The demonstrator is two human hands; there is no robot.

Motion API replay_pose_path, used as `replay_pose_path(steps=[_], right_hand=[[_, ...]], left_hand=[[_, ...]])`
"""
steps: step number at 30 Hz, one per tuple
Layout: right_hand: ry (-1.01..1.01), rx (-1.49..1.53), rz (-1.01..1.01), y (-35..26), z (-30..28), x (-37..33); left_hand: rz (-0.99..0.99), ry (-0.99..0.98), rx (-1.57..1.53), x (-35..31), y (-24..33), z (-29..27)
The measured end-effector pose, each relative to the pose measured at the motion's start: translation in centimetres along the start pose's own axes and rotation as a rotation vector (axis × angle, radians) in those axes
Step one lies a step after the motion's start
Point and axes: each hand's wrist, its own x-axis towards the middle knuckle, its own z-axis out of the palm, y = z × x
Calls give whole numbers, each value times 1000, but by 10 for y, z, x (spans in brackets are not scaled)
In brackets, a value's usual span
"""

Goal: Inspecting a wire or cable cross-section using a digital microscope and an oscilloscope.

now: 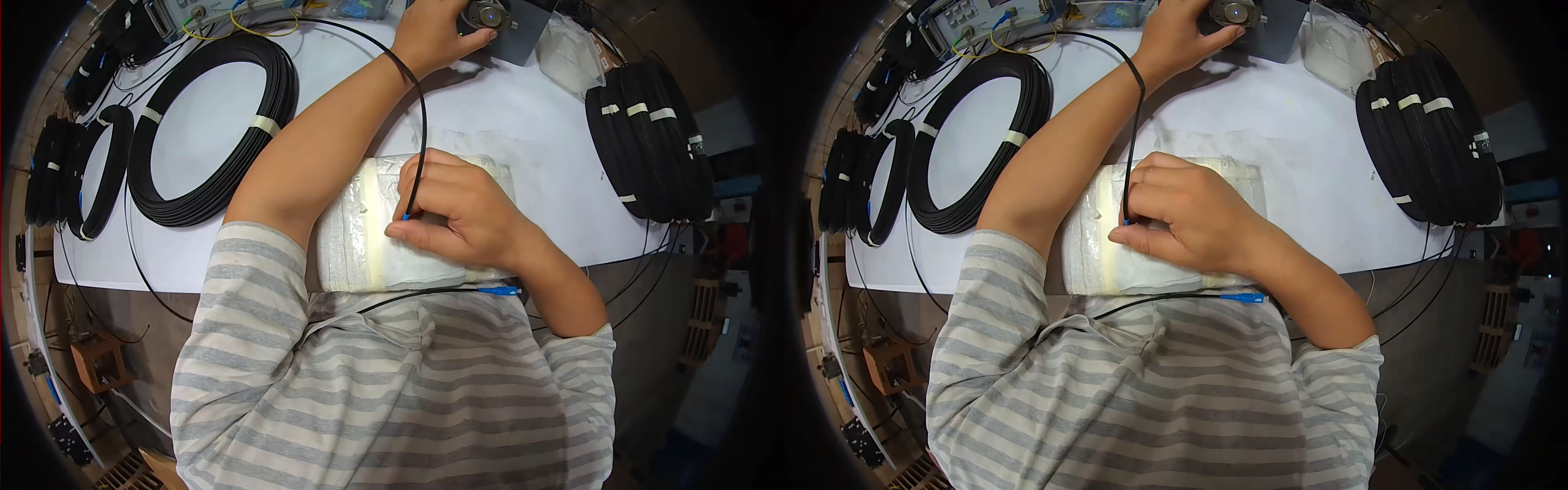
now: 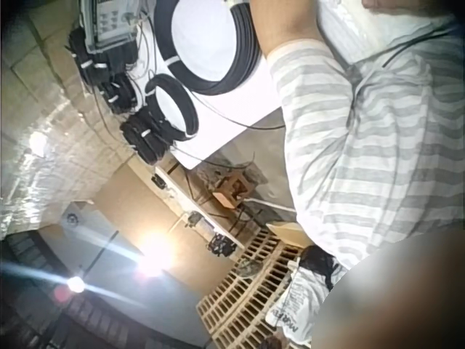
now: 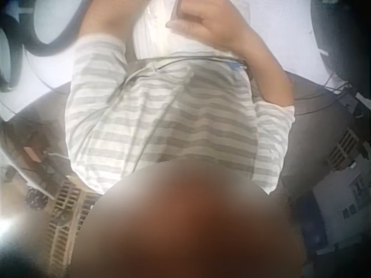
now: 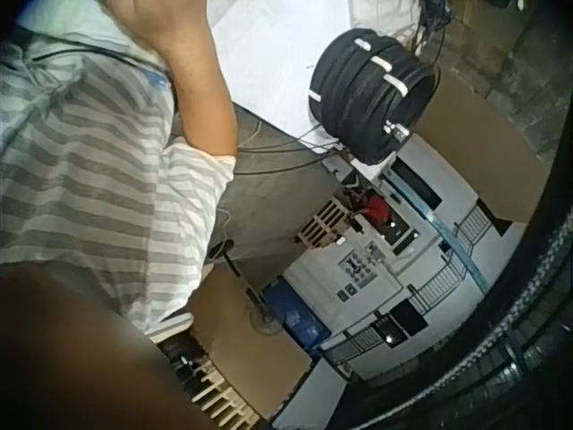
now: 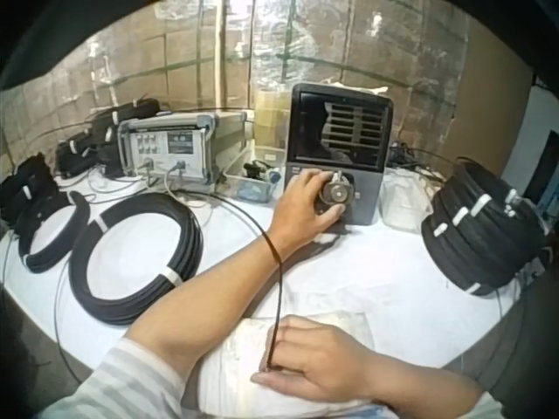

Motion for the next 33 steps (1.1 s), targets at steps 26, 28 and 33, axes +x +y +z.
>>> replay_pose_path(steps=[26, 28, 33], right_hand=[[-4, 64, 42, 0, 0, -1], [65, 34, 8, 1, 3, 0], [-38, 83, 35, 1, -1, -3]], left_hand=[[-18, -16, 16, 0, 3, -2], [-29, -24, 24, 1, 3, -1], [-12, -19, 24, 2, 0, -1]])
